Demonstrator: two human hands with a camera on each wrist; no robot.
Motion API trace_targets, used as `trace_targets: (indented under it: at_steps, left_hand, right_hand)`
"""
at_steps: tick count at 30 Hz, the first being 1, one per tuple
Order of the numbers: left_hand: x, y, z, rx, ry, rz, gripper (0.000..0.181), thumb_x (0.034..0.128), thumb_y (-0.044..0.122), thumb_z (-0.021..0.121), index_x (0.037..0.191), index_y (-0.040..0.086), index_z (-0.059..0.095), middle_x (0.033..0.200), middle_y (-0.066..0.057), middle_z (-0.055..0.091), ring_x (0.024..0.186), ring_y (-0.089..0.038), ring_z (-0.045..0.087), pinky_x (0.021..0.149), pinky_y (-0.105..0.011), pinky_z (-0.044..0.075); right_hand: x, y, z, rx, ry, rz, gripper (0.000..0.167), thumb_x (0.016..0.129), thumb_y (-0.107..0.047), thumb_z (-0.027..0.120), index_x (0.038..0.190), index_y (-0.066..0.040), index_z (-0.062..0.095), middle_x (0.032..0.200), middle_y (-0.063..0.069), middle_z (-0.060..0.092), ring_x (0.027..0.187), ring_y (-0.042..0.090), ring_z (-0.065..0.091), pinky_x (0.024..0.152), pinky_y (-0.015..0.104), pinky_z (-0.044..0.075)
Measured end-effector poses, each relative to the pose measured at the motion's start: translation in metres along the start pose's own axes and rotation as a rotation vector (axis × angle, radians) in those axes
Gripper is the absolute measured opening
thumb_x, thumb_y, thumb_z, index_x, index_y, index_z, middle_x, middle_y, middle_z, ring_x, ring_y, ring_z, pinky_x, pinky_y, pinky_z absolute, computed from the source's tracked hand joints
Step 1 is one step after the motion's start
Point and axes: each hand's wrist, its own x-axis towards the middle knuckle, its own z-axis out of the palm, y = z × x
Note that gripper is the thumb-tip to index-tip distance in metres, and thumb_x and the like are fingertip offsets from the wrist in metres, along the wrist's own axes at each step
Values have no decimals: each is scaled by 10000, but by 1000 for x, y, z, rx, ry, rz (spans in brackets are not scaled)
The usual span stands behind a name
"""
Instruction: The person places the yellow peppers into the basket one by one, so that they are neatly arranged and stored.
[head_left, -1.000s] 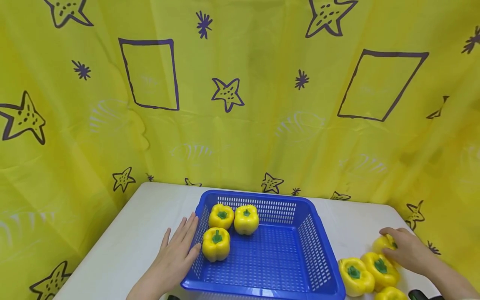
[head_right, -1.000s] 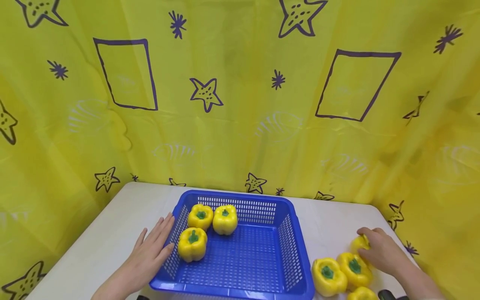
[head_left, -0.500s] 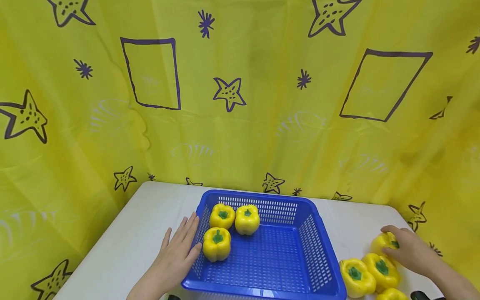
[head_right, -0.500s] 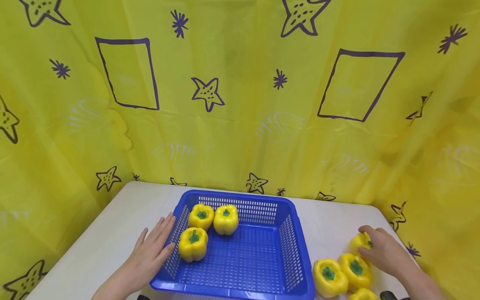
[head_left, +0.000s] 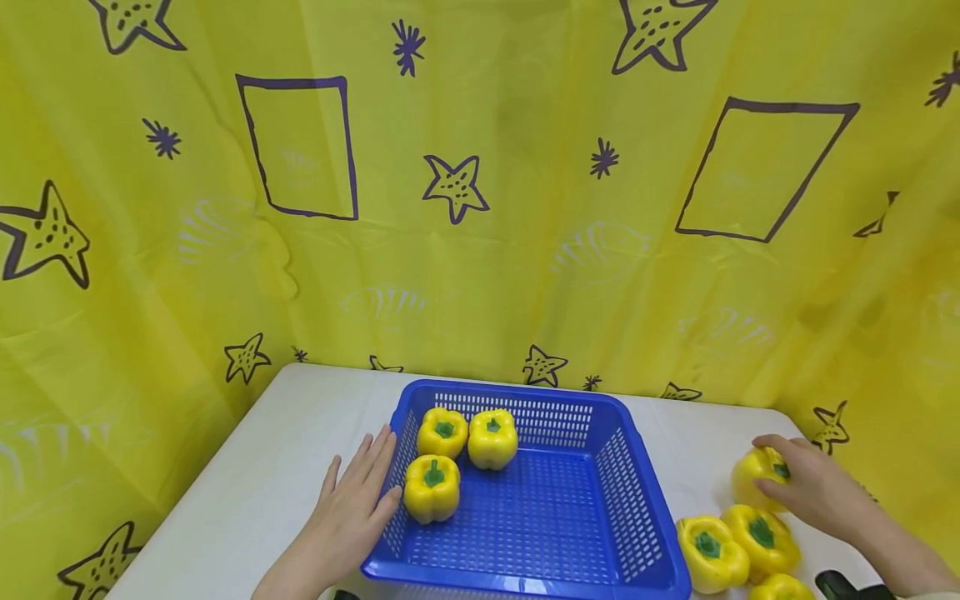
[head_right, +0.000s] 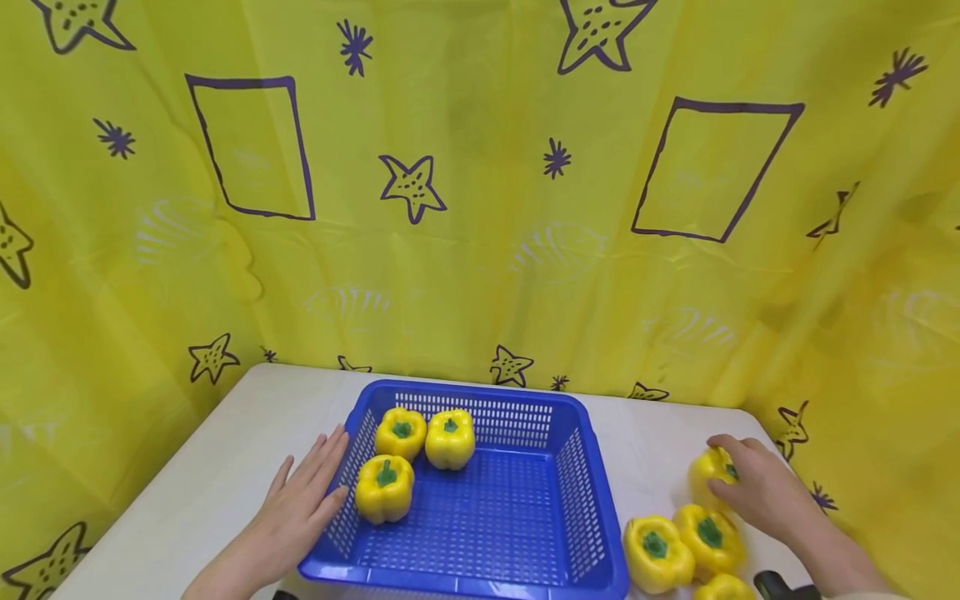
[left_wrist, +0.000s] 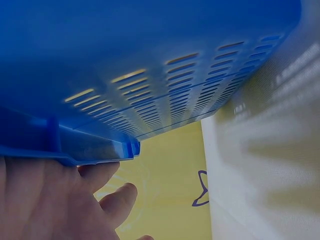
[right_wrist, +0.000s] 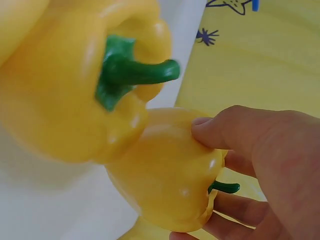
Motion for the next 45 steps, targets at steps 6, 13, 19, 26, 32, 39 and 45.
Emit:
trace_targets:
  at_steps: [6,13,19,26,32,39,45]
  left_hand:
    - [-1,0,0,1,9,9,639,1037,324,441,1587,106,200,1672,-62,147,1542,-371,118,1168,-706,-7]
    - [0,0,0,0,7,11,641,1036,323,448,1586,104,201,1671,-61,146,1542,-367,119,1168,-704,-7]
    - [-1,0,-1,-9,28,25,630,1034,312,448,1584,104,223,1670,-70,167,1539,-376,131,1165,-710,-12]
    - [-2,0,-2,-12,25,23,629,1035,313,443,1585,107,217,1671,-68,163,1540,-375,123,1164,-709,-23]
    - [-1,0,-1,-8,17,14,635,1035,313,449,1585,101,212,1671,-68,155,1540,-373,124,1166,-707,-17]
    - [-1,0,1,-5,5,6,646,1034,324,451,1588,108,196,1672,-56,141,1542,-365,117,1171,-704,-2]
    - [-2,-1,0,-2,17,13,636,1037,327,443,1588,114,206,1672,-55,150,1542,-366,125,1171,-704,-1]
  right_hand:
    - [1,-14,-6,2,47,-39,474,819,-152,770,1197,62,579,1067,323,610,906,409,625,692,520,523]
    - [3,-31,-14,12,75,-57,471,828,-140,760,1220,45,576,1105,328,588,883,373,627,679,493,526]
    - [2,-45,-18,29,102,-78,492,822,-131,772,1242,37,579,1167,338,572,958,429,609,733,547,529]
    - [5,-67,-23,28,97,-69,525,837,-165,755,1286,28,564,1228,342,568,1047,464,567,810,601,521]
    - [7,-80,-25,11,140,-134,499,815,-157,775,1250,14,602,1143,308,619,975,444,610,752,554,538]
    - [8,-91,-28,-1,164,-176,507,804,-168,792,1252,-18,608,1126,264,638,917,393,650,712,513,557]
    - [11,-102,-31,-27,162,-186,523,819,-201,785,1279,-37,600,1183,267,625,954,411,651,713,521,565]
